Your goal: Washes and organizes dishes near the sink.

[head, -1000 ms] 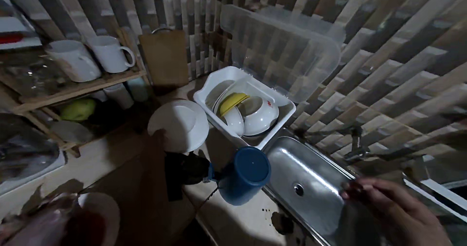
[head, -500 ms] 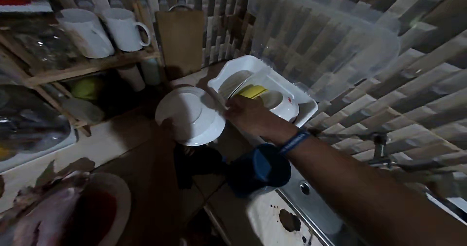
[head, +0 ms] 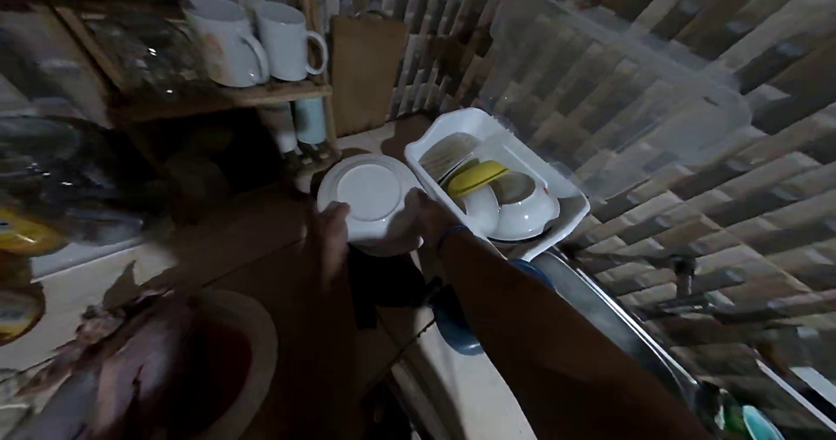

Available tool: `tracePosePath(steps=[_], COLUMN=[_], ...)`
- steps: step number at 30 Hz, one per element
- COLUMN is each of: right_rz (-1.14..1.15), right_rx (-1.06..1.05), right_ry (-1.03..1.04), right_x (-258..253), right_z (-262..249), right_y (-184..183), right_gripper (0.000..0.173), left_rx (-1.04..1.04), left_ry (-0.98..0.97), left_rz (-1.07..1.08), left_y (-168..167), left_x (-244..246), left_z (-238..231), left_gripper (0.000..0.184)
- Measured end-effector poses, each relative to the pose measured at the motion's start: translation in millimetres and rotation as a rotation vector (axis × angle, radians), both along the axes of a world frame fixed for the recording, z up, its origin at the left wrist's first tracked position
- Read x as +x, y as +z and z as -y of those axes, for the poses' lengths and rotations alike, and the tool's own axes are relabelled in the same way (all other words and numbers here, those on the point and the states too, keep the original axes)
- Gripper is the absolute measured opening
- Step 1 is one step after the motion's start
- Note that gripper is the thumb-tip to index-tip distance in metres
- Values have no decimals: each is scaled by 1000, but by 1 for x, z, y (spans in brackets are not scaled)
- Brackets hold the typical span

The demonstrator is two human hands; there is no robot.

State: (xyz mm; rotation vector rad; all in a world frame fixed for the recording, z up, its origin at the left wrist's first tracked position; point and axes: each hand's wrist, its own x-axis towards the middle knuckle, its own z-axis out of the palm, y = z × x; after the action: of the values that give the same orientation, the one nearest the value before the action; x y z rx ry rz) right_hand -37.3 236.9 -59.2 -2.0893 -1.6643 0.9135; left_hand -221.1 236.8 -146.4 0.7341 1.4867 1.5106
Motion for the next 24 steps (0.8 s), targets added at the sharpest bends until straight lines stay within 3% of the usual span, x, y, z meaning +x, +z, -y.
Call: tracePosePath(steps=[2,5,7,14,17,21,24], right_rz=[-292,-421,-395,-176,-207,-302,-378], right_rx=[22,38,40,4,-32,-64,-106], right_ry=[-210,-311,-305,-59,-108,-134,-129], right_x=[5,10,10,-2,-2,8,12], right_z=[-17,-36,-41,-34,-34,-40,-38], right_y=[-22,-35,-37,-12,-10,-18,-14], right_gripper=[57,59,60,61,55,51,50], left_rx=[-20,-20,-22,-86,-106,-104,-126], left_ry=[4,-11,-35,-191,-234,-165,-116], left_rz=[-20,-13,0,-140,-178,-107,-119], left_y=[6,10,11,36,31,28,35], left_x=[-4,-7,-9,-2,0,7,10], left_z=[-1,-2,-1,11,8,6,6], left_gripper=[64,61,61,90,100,76,72])
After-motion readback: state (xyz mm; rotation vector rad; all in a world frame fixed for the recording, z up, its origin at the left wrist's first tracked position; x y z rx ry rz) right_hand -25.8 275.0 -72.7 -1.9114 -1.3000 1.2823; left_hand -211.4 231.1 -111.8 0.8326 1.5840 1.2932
